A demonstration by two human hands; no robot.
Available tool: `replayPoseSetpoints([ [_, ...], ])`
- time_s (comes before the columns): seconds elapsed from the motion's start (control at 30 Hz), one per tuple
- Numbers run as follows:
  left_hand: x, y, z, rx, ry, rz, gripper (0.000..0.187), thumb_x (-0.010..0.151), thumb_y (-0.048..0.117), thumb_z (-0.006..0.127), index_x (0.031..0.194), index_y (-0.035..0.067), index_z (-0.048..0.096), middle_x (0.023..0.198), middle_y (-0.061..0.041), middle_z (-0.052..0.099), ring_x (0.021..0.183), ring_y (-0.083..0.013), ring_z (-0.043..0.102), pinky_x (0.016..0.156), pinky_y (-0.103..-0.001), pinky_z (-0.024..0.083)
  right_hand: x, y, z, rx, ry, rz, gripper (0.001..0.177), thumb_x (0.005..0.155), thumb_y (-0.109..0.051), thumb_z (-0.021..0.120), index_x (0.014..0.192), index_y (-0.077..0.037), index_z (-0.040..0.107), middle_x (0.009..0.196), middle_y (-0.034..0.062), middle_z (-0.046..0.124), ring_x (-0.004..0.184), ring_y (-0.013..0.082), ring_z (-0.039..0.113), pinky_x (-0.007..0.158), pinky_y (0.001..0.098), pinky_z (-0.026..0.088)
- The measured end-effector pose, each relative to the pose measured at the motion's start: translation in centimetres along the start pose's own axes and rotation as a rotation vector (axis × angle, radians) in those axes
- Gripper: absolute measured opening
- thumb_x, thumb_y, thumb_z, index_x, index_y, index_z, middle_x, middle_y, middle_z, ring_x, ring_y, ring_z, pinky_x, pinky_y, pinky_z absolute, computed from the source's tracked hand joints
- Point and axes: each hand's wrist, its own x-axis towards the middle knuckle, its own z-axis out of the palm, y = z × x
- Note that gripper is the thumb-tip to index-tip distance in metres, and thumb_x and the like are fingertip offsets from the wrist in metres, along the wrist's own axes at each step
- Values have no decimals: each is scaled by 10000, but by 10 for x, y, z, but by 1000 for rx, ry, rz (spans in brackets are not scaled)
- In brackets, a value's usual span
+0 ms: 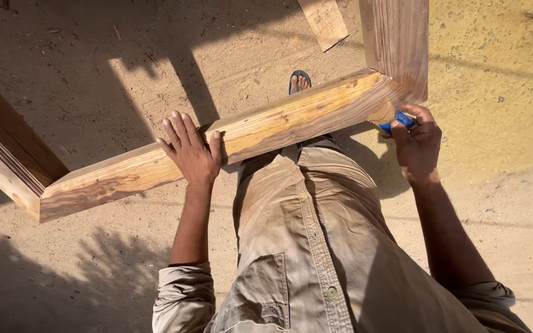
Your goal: Sanding the surfaces and corners of a large wooden frame using a small sanding block.
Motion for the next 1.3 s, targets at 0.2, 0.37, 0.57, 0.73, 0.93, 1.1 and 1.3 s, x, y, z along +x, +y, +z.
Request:
replayPoseSetpoints([
  [0.2, 8, -19, -7, -75, 35, -257, 588, 1097, 485, 352, 1496, 92, 533, 1645, -161, 363, 1578, -372, 217, 1276, -635, 27, 16, -4, -4, -40, -31, -8, 290, 1066, 24, 612, 1346, 91, 580, 1126, 171, 715, 946, 179, 722, 854, 313, 638],
  [0.37, -1, -26, 6, -83, 138, -359, 493, 1072, 397, 402, 1409, 99, 604, 1574, -138, 458, 1555, -362, 314, 1300, -628, 77, 29, -7, 15, 26, -185, -105, 196, 1120, 53, 576, 1292, 128, 522, 1209, 199, 692, 1048, 219, 731, 928, 339, 652],
  [0.57, -6, -18, 11, -71, 463, -541, 477, 1076, 309, 473, 1449, 15, 518, 1650, -254, 287, 1562, -417, 222, 1273, -646, 150, 64, -39, 74, -103, -471, 46, 303, 1069, 17, 551, 1340, 59, 423, 1227, 216, 627, 983, 238, 751, 862, 319, 639],
  [0.73, -7, -17, 11, -130, 561, -561, 468, 1114, 282, 492, 1466, -25, 461, 1678, -247, 209, 1597, -405, 198, 1323, -632, 179, 85, -86, 156, -305, -826, 39, 369, 1036, -84, 564, 1392, 7, 536, 1215, 159, 674, 894, 187, 716, 774, 345, 628],
  [0.93, -6, -18, 15, -129, 587, -546, 481, 1099, 290, 502, 1457, -27, 453, 1642, -269, 235, 1576, -413, 201, 1289, -657, 166, 129, -54, 217, -637, -1161, -451, 383, 987, -49, 575, 1337, -137, 704, 1224, 110, 762, 1067, 208, 737, 994, 382, 608],
  [1.1, -6, -17, 19, -134, 591, -594, 443, 1090, 276, 511, 1436, 0, 489, 1647, -256, 264, 1579, -395, 219, 1299, -654, 178, 137, -46, 237, -664, -1358, -441, 470, 940, 4, 557, 1355, -169, 693, 1282, 94, 740, 1141, 234, 719, 1039, 401, 549],
  [1.3, -5, -17, 28, -136, 591, -613, 411, 1079, 294, 543, 1391, 27, 554, 1639, -215, 294, 1567, -368, 252, 1294, -644, 212, 155, -32, 243, -604, -1560, -412, 621, 835, 68, 485, 1370, -185, 672, 1345, 54, 718, 1160, 217, 721, 1031, 377, 538],
])
